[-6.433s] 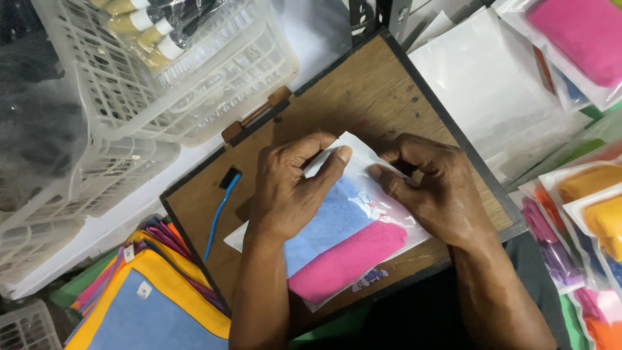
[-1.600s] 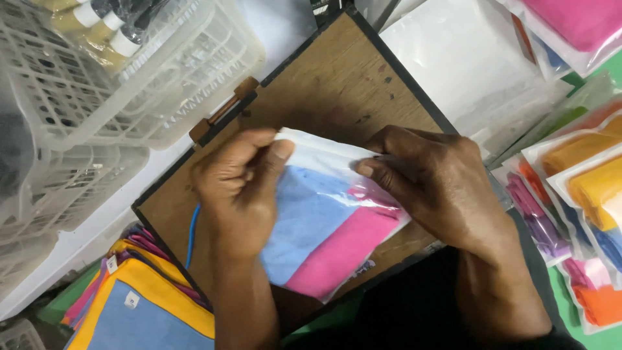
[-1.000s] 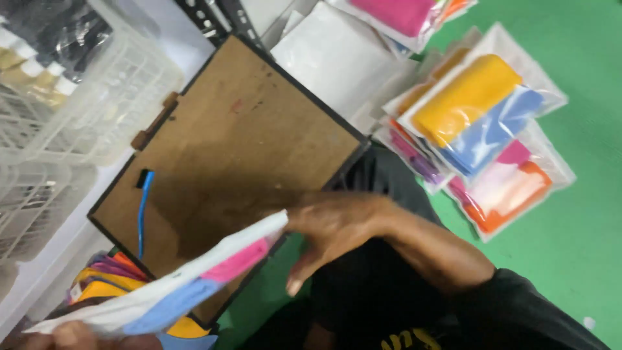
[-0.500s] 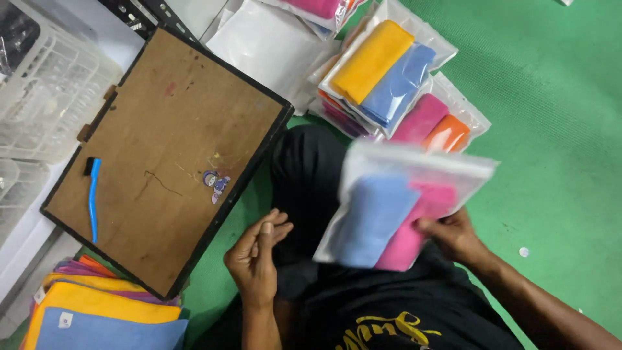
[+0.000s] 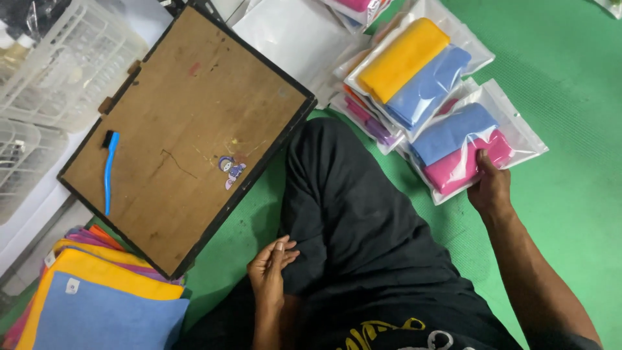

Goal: Folding microfiber cloths and packaging them into plastic bags

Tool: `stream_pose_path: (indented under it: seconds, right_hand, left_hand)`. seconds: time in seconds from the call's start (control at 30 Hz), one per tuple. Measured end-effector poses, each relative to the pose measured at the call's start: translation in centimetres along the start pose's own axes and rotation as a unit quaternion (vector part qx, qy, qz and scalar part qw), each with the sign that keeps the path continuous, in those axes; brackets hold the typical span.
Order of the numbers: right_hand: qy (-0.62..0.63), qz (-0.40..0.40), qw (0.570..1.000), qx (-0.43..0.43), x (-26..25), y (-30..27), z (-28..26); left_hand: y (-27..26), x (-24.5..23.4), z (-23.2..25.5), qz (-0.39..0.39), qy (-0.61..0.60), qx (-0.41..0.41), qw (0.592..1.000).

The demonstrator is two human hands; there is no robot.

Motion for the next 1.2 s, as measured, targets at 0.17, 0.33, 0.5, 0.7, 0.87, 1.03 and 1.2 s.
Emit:
stream_pose_path:
  seconds: [0.17,0.33,0.5,0.7,0.87,1.03,1.2]
  right_hand:
    - [-0.142,-0.048,0.985,-0.088,0.5,3.2,0.6]
    - [-0.206,-0.155,0.943,-0.212,4.2,4.3,0.0]
    - [-0.103,-0.467,0.878,0.024,16.7,-1.7,10.7]
    - [-0.045,-0.616,0.734,0.282,18.4,-23.5,19.5]
    - [-0.003,-0.643,0.606,0.468,16.6,-42.6,25.6]
    - [0.046,-0.62,0.465,0.63,19.1,-54.5,30.6]
    - [-0.185,-0.801,0.563,0.082,40.6,-44.9,17.7]
  left_hand:
    - [2.0,0.6,-1.0,-0.022,-0.044,-0.012,0.999]
    - [4.5,2.1,-3.9,-0.072,-0.104,0.006,0.992]
    - [5.3,2.7,-4.4,-0.107,-0.159,0.065,0.979]
    - [1.7,-1.9,1.7,-0.001,0.057,0.122,0.991]
    - [-1.7,-10.4,5.0,0.19,0.274,0.099,0.938]
    - [-4.9,-21.4,6.9,0.237,0.289,0.051,0.926]
    - [0.8,-32.6,6.2,0.316,0.306,-0.06,0.896]
Point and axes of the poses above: each hand's wrist, its own y-axis towards the middle knuckle, its own x-axis out of the palm, z = x × y, the point moved 7 cm from there along y, towards the middle knuckle, and after that the axes turned 12 degrees about -x, right-handed, at the moved point
